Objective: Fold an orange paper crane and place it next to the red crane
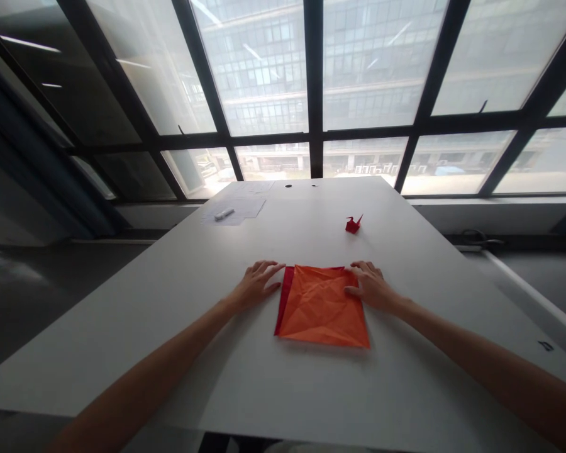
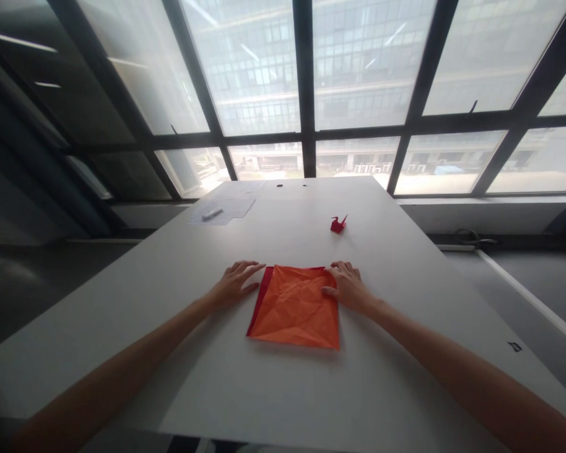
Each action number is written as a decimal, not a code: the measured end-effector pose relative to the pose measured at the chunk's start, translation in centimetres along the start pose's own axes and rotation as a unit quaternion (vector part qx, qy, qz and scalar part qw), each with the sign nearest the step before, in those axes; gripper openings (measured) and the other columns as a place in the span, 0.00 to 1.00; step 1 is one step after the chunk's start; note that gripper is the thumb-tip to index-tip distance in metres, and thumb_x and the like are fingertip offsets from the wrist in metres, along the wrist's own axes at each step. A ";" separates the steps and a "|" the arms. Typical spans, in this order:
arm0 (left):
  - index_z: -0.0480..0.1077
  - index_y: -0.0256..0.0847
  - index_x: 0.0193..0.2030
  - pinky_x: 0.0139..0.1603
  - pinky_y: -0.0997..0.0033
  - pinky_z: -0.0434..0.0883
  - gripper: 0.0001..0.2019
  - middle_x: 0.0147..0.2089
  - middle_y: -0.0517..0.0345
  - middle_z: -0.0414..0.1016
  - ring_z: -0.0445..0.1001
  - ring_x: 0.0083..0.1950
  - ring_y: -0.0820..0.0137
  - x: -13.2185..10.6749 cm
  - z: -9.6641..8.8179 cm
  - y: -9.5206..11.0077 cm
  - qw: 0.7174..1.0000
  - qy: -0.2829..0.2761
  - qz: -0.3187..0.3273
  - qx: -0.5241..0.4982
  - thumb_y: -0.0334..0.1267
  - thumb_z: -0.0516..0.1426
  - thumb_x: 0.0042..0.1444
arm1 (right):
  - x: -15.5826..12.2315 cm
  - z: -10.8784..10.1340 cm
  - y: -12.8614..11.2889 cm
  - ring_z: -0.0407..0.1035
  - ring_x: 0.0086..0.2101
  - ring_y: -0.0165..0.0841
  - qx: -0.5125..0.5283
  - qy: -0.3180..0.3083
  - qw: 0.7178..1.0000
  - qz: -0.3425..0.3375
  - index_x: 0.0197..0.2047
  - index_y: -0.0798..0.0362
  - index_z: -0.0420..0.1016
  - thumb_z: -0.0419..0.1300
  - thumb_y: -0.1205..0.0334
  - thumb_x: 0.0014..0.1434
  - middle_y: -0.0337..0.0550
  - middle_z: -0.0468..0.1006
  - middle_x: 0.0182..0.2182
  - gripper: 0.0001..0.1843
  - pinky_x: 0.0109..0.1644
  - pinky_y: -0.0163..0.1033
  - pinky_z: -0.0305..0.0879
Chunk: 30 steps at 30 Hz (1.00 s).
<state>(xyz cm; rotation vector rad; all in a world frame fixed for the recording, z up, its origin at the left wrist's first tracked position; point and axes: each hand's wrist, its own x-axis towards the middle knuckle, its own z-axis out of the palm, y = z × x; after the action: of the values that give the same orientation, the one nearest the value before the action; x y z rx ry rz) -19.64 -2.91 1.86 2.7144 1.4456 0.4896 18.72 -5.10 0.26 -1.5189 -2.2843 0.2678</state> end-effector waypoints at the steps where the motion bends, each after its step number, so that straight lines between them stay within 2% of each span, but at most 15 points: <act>1: 0.62 0.56 0.66 0.65 0.46 0.62 0.23 0.65 0.52 0.65 0.61 0.66 0.55 -0.1 -0.4 0.0 1.000 -0.017 0.012 -0.002 0.44 0.55 0.64 | -0.1 -0.1 0.4 0.57 0.59 0.47 0.002 0.000 1.000 0.005 0.61 0.50 0.69 0.62 0.49 0.60 0.53 0.67 0.59 0.28 0.61 0.51 0.53; 4: 0.67 0.58 0.63 0.67 0.50 0.61 0.20 0.66 0.55 0.65 0.62 0.67 0.58 -0.2 -1.3 0.7 0.996 -0.052 0.073 -0.026 0.38 0.52 0.66 | -0.2 -0.3 0.7 0.58 0.59 0.47 0.017 0.004 1.000 0.014 0.60 0.49 0.70 0.62 0.50 0.59 0.53 0.67 0.59 0.28 0.61 0.51 0.53; 6: 0.64 0.56 0.65 0.69 0.53 0.60 0.21 0.66 0.54 0.65 0.60 0.69 0.59 -0.2 -1.4 1.7 0.990 -0.070 0.109 -0.051 0.37 0.51 0.67 | -0.1 -0.2 0.4 0.58 0.59 0.46 0.031 0.009 0.999 0.008 0.59 0.50 0.71 0.63 0.50 0.58 0.52 0.68 0.58 0.27 0.61 0.51 0.53; 8: 0.60 0.53 0.68 0.69 0.56 0.61 0.23 0.67 0.52 0.64 0.61 0.69 0.60 -0.2 -1.2 2.8 0.987 -0.081 0.118 -0.072 0.38 0.50 0.67 | 0.1 -0.2 0.1 0.60 0.57 0.45 0.050 0.018 0.999 0.004 0.56 0.50 0.72 0.64 0.52 0.57 0.51 0.69 0.56 0.24 0.60 0.50 0.54; 10: 0.58 0.51 0.70 0.68 0.58 0.63 0.24 0.67 0.51 0.65 0.62 0.68 0.61 -0.2 -0.9 3.6 0.987 -0.073 0.115 -0.082 0.38 0.50 0.67 | 0.2 -0.2 -0.3 0.62 0.55 0.44 0.073 0.028 0.997 0.004 0.51 0.51 0.73 0.66 0.56 0.55 0.50 0.72 0.53 0.21 0.58 0.49 0.56; 13: 0.66 0.52 0.64 0.69 0.58 0.63 0.21 0.65 0.52 0.66 0.61 0.68 0.61 -0.3 -0.9 3.9 0.988 -0.054 0.126 -0.074 0.34 0.49 0.66 | 0.3 -0.3 -0.6 0.65 0.52 0.43 0.108 0.032 0.994 0.007 0.49 0.52 0.72 0.66 0.59 0.53 0.49 0.75 0.49 0.20 0.58 0.48 0.57; 15: 0.71 0.54 0.59 0.70 0.55 0.60 0.20 0.66 0.55 0.66 0.58 0.70 0.61 -0.5 -1.3 3.4 0.988 -0.052 0.135 -0.061 0.32 0.49 0.65 | 0.3 -0.3 -0.5 0.67 0.50 0.42 0.125 0.037 0.991 0.010 0.51 0.52 0.72 0.65 0.62 0.53 0.48 0.76 0.47 0.21 0.58 0.49 0.57; 18: 0.69 0.55 0.61 0.71 0.53 0.58 0.22 0.68 0.59 0.64 0.54 0.72 0.61 -1.5 -2.2 1.4 0.987 -0.079 0.121 -0.066 0.32 0.49 0.64 | 0.2 -0.6 -0.1 0.69 0.49 0.40 0.152 0.063 0.986 0.002 0.52 0.51 0.72 0.62 0.68 0.53 0.47 0.77 0.48 0.22 0.58 0.46 0.59; 20: 0.69 0.53 0.62 0.69 0.55 0.61 0.23 0.65 0.58 0.68 0.58 0.70 0.62 -2.7 -3.0 -0.5 0.984 -0.108 0.098 -0.101 0.32 0.48 0.63 | 0.3 -1.0 0.7 0.72 0.44 0.37 0.176 0.078 0.981 0.001 0.52 0.51 0.72 0.58 0.70 0.53 0.45 0.78 0.45 0.23 0.52 0.42 0.63; 22: 0.75 0.49 0.55 0.66 0.55 0.64 0.20 0.60 0.55 0.73 0.63 0.67 0.60 -4.2 -4.0 -2.5 0.986 -0.094 0.057 -0.127 0.33 0.49 0.60 | 0.4 -1.4 1.7 0.73 0.35 0.35 0.197 0.076 0.977 0.017 0.52 0.52 0.73 0.57 0.70 0.53 0.42 0.80 0.37 0.22 0.44 0.39 0.66; 24: 0.78 0.47 0.42 0.62 0.56 0.67 0.16 0.52 0.53 0.77 0.70 0.59 0.61 -5.3 -5.2 -4.2 0.990 -0.064 0.014 -0.122 0.33 0.50 0.57 | 0.7 -1.9 2.7 0.71 0.31 0.34 0.208 0.070 0.975 0.027 0.51 0.53 0.74 0.58 0.69 0.52 0.40 0.79 0.32 0.22 0.38 0.37 0.66; 26: 0.77 0.46 0.32 0.57 0.60 0.69 0.12 0.44 0.54 0.79 0.74 0.49 0.62 -5.6 -6.4 -5.2 0.994 -0.078 -0.006 -0.081 0.33 0.52 0.53 | 1.1 -2.4 3.5 0.71 0.32 0.33 0.207 0.072 0.975 0.024 0.50 0.54 0.75 0.58 0.69 0.51 0.42 0.80 0.35 0.21 0.39 0.37 0.67; 28: 0.75 0.45 0.27 0.53 0.64 0.69 0.09 0.37 0.56 0.78 0.74 0.41 0.64 -4.7 -7.4 -5.4 0.995 -0.089 -0.018 -0.033 0.34 0.53 0.52 | 1.6 -2.6 4.0 0.71 0.32 0.33 0.196 0.078 0.977 0.022 0.49 0.55 0.76 0.59 0.69 0.51 0.43 0.81 0.37 0.20 0.40 0.37 0.67; 30: 0.75 0.44 0.28 0.50 0.66 0.69 0.09 0.34 0.56 0.77 0.74 0.37 0.66 -2.5 -7.8 -4.6 0.996 -0.084 -0.019 0.001 0.34 0.53 0.53 | 2.0 -2.7 4.2 0.71 0.32 0.33 0.186 0.077 0.979 0.021 0.50 0.55 0.76 0.59 0.70 0.51 0.45 0.81 0.38 0.21 0.39 0.36 0.67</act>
<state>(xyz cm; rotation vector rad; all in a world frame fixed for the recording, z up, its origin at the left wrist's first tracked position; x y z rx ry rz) -26.84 -3.24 7.81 2.6490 1.4514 0.2512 22.65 -1.75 1.64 -1.3437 -1.9509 0.5362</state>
